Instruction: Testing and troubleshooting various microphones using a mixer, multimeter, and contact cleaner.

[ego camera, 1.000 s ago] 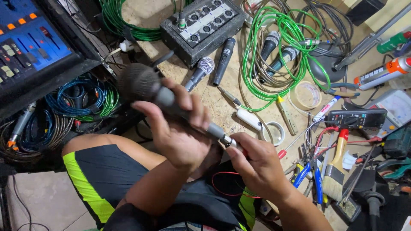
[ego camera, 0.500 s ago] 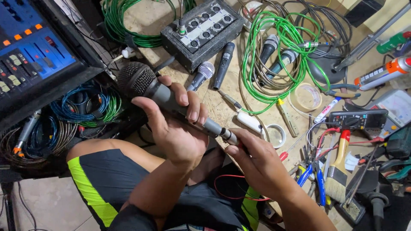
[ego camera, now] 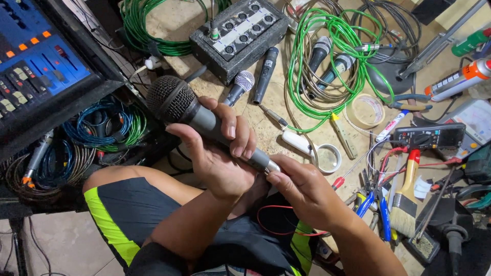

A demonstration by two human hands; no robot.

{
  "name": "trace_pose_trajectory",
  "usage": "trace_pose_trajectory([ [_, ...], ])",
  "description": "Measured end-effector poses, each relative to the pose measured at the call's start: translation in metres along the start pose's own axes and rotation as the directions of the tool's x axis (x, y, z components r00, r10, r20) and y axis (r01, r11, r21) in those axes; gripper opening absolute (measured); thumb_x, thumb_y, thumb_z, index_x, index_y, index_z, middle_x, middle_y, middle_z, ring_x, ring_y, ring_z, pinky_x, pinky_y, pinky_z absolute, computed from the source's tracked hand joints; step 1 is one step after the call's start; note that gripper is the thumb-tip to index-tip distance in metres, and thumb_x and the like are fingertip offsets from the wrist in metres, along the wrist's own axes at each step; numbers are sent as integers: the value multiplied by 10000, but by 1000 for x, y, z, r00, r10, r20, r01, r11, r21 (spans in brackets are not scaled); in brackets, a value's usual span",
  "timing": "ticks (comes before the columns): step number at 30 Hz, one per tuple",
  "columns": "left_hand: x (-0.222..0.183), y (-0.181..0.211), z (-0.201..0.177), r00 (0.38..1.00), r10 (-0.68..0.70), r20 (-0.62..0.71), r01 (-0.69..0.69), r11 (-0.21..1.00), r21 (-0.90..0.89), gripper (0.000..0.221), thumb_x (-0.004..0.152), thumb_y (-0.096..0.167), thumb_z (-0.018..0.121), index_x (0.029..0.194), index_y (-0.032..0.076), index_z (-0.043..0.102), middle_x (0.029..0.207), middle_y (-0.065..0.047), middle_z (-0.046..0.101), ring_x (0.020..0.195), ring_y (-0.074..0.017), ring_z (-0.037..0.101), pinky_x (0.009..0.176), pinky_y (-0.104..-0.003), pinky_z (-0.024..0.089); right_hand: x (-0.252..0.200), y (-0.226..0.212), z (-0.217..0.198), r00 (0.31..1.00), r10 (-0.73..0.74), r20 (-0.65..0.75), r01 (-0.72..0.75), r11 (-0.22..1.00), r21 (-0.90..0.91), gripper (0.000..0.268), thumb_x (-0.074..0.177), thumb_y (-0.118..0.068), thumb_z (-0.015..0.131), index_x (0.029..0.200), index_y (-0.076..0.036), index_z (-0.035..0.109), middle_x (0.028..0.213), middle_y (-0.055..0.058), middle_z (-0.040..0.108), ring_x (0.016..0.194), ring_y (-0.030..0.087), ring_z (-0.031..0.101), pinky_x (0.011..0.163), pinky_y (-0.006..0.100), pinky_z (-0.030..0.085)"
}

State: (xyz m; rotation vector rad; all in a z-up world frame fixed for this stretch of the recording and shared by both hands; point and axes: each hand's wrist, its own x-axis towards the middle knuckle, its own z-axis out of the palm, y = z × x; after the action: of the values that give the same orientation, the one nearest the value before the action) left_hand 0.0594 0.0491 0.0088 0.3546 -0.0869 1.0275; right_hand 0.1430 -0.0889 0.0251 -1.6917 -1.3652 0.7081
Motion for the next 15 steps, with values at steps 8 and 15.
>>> trace_pose_trajectory([
  [8,1,13,-14,1000,-16,4,16,1000,-12,576,1019,648,385,1261,143,522,863,-5,475,550,-122,377,489,-264,359,2,8,7,998,42,46,-41,999,-26,371,1048,-324,463,1264,-69,621,806,44,597,675,188,517,630,314,431],
  [15,-20,-7,-2,984,65,166,-90,985,146,586,1005,619,499,1201,71,431,900,-39,478,599,-156,450,587,-284,448,9,23,-22,963,-93,254,121,988,-98,306,1023,-388,548,1038,-82,552,787,17,478,687,179,438,631,311,411],
])
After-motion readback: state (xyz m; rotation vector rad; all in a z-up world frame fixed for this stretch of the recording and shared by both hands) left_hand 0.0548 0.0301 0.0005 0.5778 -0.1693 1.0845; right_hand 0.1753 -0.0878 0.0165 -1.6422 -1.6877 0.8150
